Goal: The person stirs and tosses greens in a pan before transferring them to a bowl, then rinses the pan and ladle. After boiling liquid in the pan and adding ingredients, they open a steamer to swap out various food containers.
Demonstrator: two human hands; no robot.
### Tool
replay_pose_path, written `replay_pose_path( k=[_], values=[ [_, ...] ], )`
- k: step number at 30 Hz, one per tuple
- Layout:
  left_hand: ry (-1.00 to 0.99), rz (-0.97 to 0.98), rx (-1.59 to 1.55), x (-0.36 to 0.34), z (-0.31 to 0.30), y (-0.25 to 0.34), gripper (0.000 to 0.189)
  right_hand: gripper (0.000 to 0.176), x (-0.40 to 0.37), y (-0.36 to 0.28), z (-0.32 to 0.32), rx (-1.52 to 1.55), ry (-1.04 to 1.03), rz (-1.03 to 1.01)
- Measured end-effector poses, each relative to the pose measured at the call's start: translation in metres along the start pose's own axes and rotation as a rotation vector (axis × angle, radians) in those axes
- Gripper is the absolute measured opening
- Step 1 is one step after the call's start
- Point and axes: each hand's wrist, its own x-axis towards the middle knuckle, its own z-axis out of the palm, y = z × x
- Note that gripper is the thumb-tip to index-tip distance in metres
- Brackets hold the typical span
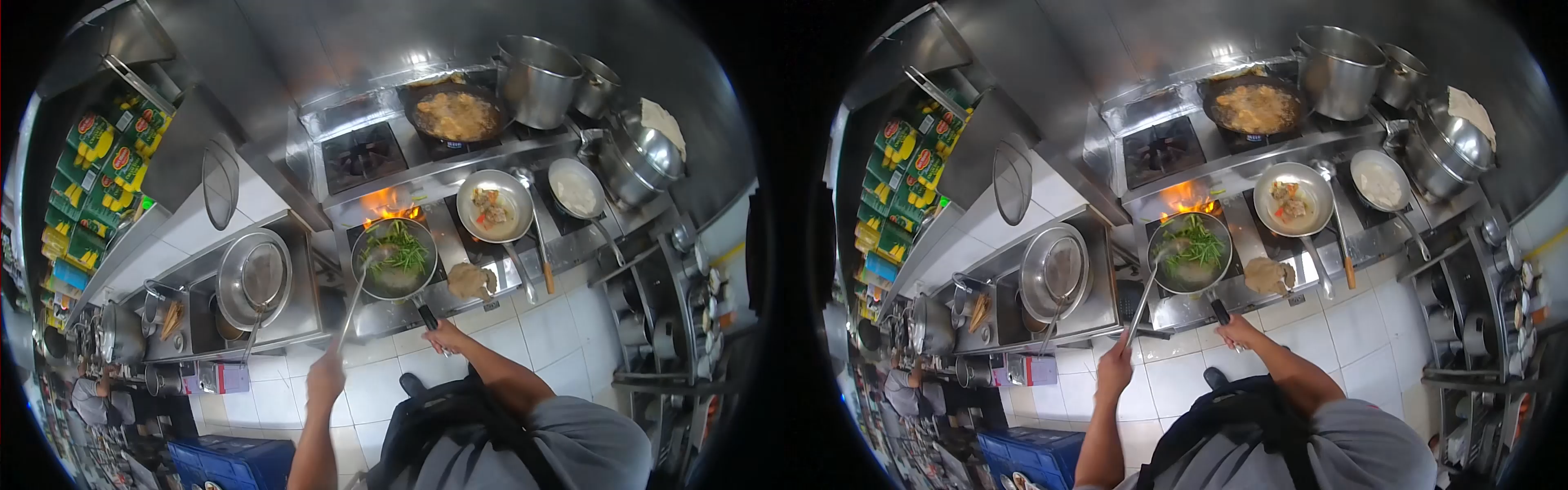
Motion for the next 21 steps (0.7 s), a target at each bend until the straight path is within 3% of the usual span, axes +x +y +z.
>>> replay_pose_path(
  k=[2, 3, 5, 7, 9, 11, 13, 17, 19, 21],
  values=[
    [0.067, 0.093, 0.019, 0.056, 0.088, -0.037, 0.049, 0.021, -0.007, -0.02, 0.01, 0.025, 0.032, 0.037],
    [0.006, 0.131, -0.026, 0.072, 0.117, -0.035, 0.051, 0.022, -0.014, -0.024, 0.015, 0.042, 0.052, 0.074],
    [-0.04, 0.137, 0.025, 0.059, 0.111, -0.004, 0.053, 0.021, -0.01, -0.023, 0.008, 0.066, 0.042, 0.093],
    [0.092, 0.522, 0.022, 0.053, 0.122, -0.064, 0.044, 0.026, -0.016, -0.01, 0.012, 0.489, 0.034, 0.134],
    [-0.163, 0.171, 0.149, 0.041, 0.041, -0.011, 0.044, 0.034, -0.024, -0.005, 0.008, 0.453, 0.026, 0.202],
    [-0.119, 0.118, -0.024, 0.067, 0.082, -0.038, 0.05, 0.04, -0.033, -0.006, 0.011, 0.37, -0.011, 0.085],
    [-0.133, 0.238, -0.064, 0.084, 0.113, -0.037, 0.048, 0.038, -0.037, -0.015, 0.016, 0.322, 0.044, 0.125],
    [-0.268, 0.175, 0.08, 0.017, 0.03, -0.017, 0.052, 0.038, -0.039, -0.023, 0.007, 0.316, 0.021, 0.169],
    [-0.341, 0.097, 0.136, 0.024, 0.025, -0.042, 0.055, 0.037, -0.042, -0.02, 0.006, 0.321, 0.01, 0.184],
    [-0.116, 0.296, 0.022, 0.061, 0.062, -0.069, 0.049, 0.038, -0.041, -0.023, 0.007, 0.378, 0.0, 0.215]
  ],
)
